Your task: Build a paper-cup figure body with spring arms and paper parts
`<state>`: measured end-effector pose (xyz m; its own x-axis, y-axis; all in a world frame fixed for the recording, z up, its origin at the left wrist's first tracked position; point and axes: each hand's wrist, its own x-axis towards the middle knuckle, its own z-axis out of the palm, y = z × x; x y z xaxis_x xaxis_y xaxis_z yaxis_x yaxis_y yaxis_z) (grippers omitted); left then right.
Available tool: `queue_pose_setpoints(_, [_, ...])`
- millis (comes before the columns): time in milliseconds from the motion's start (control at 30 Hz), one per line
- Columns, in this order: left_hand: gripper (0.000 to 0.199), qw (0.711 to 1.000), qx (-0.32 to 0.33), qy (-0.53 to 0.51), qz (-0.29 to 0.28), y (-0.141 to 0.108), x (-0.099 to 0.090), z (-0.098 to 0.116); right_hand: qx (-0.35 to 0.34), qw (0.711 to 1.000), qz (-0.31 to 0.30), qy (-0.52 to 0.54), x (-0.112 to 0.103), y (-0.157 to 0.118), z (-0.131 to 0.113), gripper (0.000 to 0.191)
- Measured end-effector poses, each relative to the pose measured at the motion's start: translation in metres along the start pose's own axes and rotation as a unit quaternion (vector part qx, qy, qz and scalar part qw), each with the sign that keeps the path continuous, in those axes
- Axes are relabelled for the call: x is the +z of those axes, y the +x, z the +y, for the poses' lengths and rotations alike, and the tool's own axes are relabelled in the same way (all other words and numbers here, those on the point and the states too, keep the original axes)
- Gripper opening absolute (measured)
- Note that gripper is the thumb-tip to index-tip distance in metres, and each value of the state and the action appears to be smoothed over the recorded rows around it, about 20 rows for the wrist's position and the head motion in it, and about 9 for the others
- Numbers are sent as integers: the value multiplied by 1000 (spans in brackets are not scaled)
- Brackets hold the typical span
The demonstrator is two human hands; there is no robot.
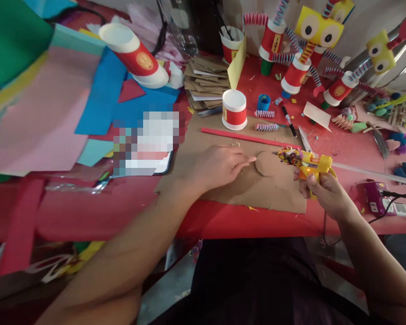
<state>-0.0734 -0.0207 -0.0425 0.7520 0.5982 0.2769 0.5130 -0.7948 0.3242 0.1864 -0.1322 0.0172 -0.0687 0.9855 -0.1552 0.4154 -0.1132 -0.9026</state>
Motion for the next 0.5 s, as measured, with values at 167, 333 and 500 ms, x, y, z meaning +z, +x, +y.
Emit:
queue_pose_setpoints(167, [33, 999, 35, 14, 2, 2, 4, 13, 29, 998, 9, -47, -1, 12, -2, 67])
queue_pose_setpoints(333, [28, 998, 48, -32, -3, 3, 8, 26, 49, 996, 22, -74, 0, 18, -2, 70])
queue_pose_setpoints(500, [32, 997, 40, -64, -2, 0, 13, 30, 66, 994, 6, -85, -2, 24, 2, 70])
